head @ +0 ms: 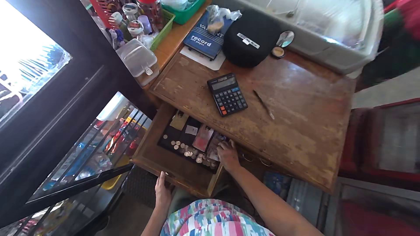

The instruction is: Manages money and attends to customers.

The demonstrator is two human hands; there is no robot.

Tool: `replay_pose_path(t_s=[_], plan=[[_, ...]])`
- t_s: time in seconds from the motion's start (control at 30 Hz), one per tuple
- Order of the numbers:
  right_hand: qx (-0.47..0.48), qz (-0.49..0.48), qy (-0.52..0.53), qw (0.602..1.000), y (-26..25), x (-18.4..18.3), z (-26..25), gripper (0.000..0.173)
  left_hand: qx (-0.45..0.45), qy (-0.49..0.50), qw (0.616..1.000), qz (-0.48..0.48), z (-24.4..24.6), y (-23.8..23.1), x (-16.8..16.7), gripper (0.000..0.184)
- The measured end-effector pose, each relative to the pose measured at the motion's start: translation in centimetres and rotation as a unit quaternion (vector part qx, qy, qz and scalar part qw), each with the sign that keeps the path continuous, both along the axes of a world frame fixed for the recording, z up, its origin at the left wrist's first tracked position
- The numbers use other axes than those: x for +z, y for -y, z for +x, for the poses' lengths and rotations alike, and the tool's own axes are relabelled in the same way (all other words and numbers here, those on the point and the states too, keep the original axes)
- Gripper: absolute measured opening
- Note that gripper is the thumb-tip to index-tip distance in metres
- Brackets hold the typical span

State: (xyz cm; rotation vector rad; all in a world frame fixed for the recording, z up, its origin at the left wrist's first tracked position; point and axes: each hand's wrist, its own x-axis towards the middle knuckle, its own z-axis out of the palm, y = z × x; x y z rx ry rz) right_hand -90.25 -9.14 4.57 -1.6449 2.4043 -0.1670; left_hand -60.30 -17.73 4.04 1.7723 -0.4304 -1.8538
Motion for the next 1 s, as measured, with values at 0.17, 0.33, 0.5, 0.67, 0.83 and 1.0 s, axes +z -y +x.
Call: replay_pose_path(t_s=[0.17,0.33,0.5,0.67,0.83,1.0], plan=[[0.007,0.195,0.049,0.98,1.0,1.4,0.8,0.035,-0.023,0.007,1.0,-0.018,0.0,0.0,0.1,0.046],[0.003,0.248,0.043,0.968,2.4,1.1,1.0,0.037,-0.009,0.009,1.0,-0.004,-0.1,0.1,0.0,0.044],[-0.035,0.249,0.011,0.968,3.9,0.4,0.8,0.043,-0.003,0.006,1.0,-0.002,-0.1,0.3,0.1,0.04],[-0.067,0.307,0.071,0.947,4.9,3.7,1.7,0.069,-0.004,0.0,1.0,0.005,-0.2,0.5,0.8,0.041],[-0.012,0.284,0.142,0.948,3.4,3.1,1.6,0.065,-0.007,-0.009,1.0,0.001,-0.2,0.4,0.6,0.041],[0.019,0.219,0.176,0.96,2.9,5.2,0.9,0.061,-0.032,0.006,0.999,0.0,-1.2,1.0,2.5,0.044]])
